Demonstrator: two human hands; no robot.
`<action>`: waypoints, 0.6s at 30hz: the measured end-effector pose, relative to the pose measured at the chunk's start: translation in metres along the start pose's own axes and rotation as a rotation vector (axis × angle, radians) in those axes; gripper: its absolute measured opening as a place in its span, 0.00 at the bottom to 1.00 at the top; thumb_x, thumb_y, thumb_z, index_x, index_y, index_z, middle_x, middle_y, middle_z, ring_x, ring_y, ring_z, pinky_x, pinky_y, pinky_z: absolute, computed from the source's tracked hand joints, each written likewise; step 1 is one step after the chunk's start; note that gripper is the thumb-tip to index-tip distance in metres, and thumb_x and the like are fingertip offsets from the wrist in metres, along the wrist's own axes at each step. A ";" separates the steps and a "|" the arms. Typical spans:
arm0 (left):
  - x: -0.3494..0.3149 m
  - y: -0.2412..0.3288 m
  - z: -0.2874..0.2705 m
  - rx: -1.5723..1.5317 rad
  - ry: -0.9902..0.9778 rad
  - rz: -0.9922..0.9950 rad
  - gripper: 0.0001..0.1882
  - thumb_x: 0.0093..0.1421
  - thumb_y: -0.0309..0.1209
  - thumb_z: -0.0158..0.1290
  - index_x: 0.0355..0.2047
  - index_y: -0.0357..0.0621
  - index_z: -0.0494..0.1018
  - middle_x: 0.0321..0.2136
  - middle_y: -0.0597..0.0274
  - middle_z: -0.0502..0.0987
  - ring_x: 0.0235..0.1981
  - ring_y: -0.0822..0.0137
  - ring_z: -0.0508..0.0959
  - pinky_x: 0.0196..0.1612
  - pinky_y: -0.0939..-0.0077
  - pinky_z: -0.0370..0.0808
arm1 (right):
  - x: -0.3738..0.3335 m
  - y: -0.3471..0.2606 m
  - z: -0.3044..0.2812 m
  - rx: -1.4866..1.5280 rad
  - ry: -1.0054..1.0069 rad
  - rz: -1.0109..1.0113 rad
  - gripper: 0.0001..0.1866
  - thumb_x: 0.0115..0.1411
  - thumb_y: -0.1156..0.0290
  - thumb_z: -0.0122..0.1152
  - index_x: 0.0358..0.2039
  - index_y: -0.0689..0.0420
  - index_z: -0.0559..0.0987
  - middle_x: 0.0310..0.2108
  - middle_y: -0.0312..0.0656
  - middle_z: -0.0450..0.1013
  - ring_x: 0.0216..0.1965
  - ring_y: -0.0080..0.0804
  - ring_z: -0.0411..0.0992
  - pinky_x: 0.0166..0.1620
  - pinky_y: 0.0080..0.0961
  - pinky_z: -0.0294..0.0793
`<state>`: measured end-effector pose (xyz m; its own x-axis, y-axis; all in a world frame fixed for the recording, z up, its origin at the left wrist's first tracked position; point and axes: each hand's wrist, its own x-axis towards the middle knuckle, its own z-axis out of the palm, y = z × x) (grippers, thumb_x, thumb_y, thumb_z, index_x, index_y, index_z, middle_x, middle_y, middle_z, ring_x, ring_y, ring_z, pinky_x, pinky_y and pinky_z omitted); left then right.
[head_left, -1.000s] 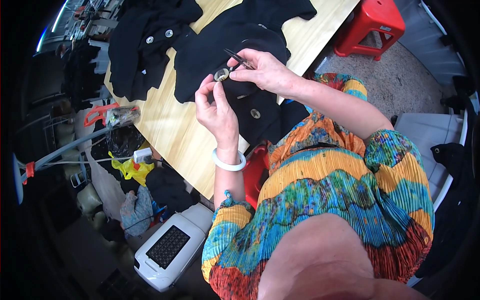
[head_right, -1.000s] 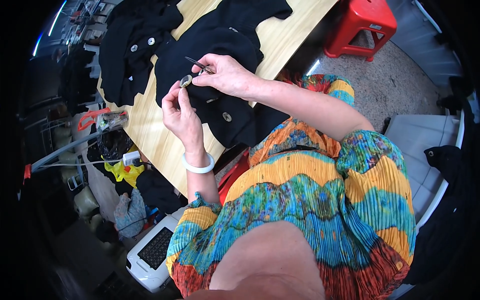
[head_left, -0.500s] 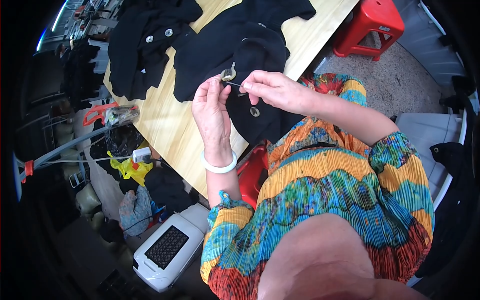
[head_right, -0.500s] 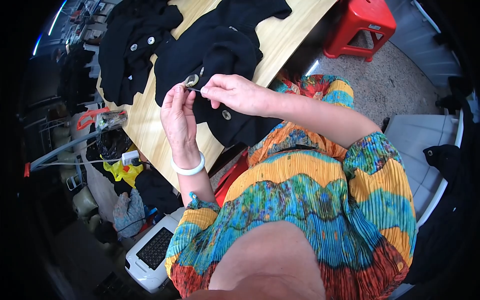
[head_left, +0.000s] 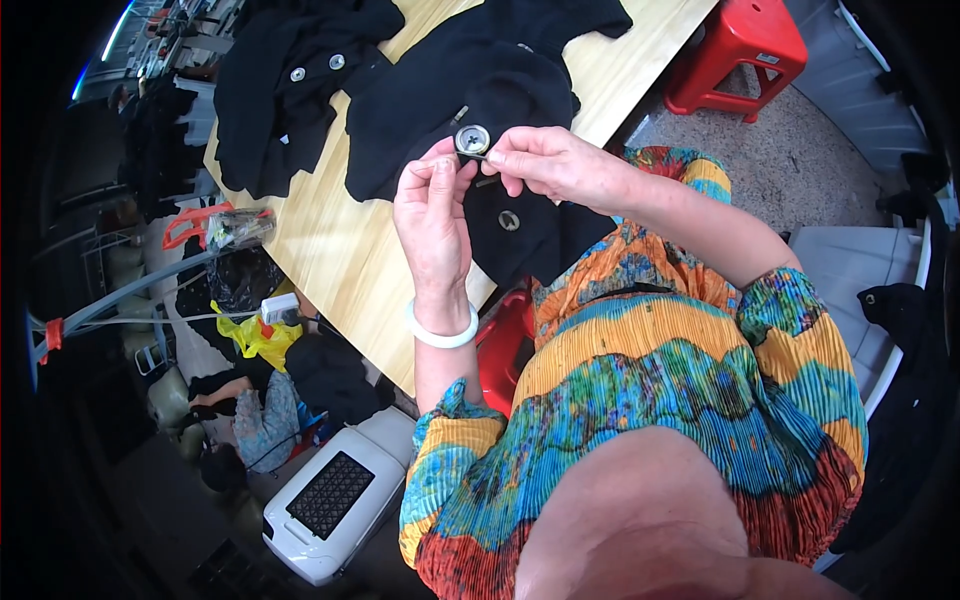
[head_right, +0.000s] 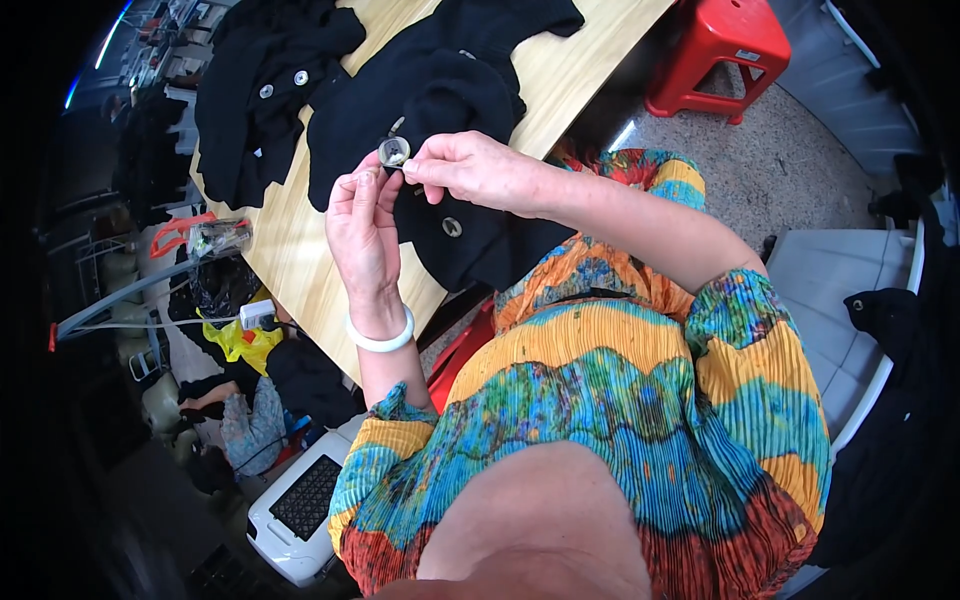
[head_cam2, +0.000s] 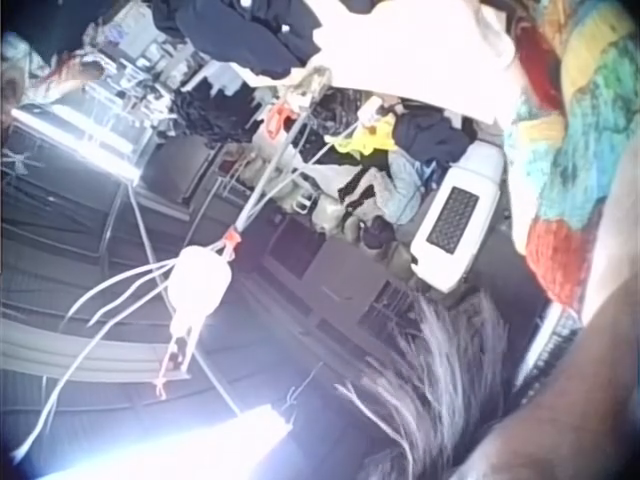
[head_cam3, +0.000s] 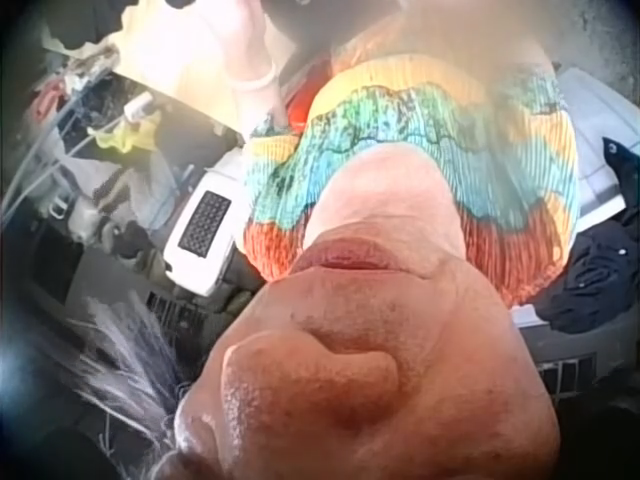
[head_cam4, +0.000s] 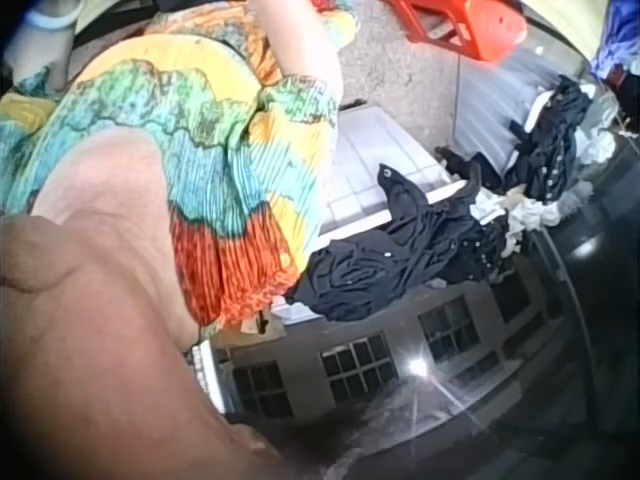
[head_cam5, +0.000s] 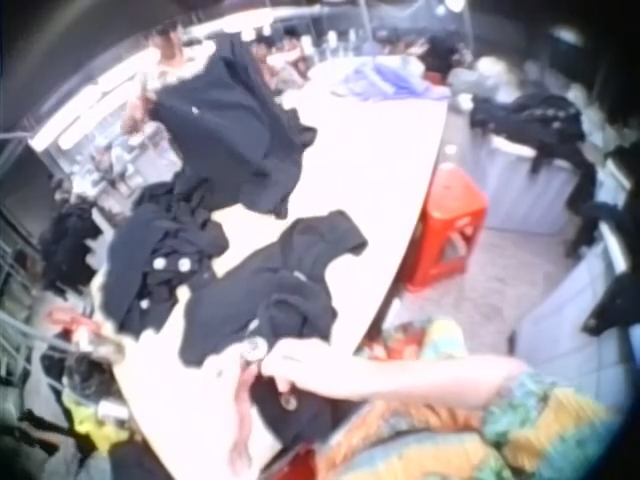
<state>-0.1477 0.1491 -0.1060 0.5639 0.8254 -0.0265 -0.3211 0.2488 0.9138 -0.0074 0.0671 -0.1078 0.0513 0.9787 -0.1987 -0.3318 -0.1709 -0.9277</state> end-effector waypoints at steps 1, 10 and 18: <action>-0.001 0.000 0.000 0.015 -0.027 0.012 0.02 0.57 0.24 0.46 0.29 0.38 0.67 0.39 0.55 0.70 0.34 0.71 0.73 0.41 0.79 0.72 | 0.001 0.000 0.000 -0.016 -0.002 -0.009 0.12 0.58 0.61 0.48 0.29 0.58 0.72 0.20 0.30 0.66 0.21 0.13 0.59 0.24 0.11 0.58; 0.003 -0.003 -0.007 -0.160 -0.059 -0.066 0.03 0.59 0.27 0.44 0.30 0.40 0.65 0.38 0.54 0.71 0.37 0.67 0.73 0.43 0.75 0.71 | 0.004 0.008 0.000 -0.078 0.008 -0.117 0.11 0.57 0.64 0.50 0.27 0.59 0.72 0.20 0.31 0.66 0.23 0.15 0.62 0.29 0.14 0.63; 0.010 -0.001 -0.018 -0.156 -0.038 -0.090 0.08 0.54 0.22 0.49 0.35 0.41 0.66 0.31 0.60 0.73 0.32 0.71 0.74 0.37 0.80 0.72 | -0.004 -0.006 -0.013 -0.446 0.264 -0.354 0.20 0.49 0.72 0.61 0.43 0.61 0.68 0.29 0.32 0.66 0.30 0.12 0.63 0.32 0.11 0.63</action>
<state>-0.1554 0.1659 -0.1147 0.6235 0.7769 -0.0876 -0.3804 0.3993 0.8342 0.0068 0.0623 -0.1053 0.3359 0.9334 0.1261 0.1699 0.0717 -0.9828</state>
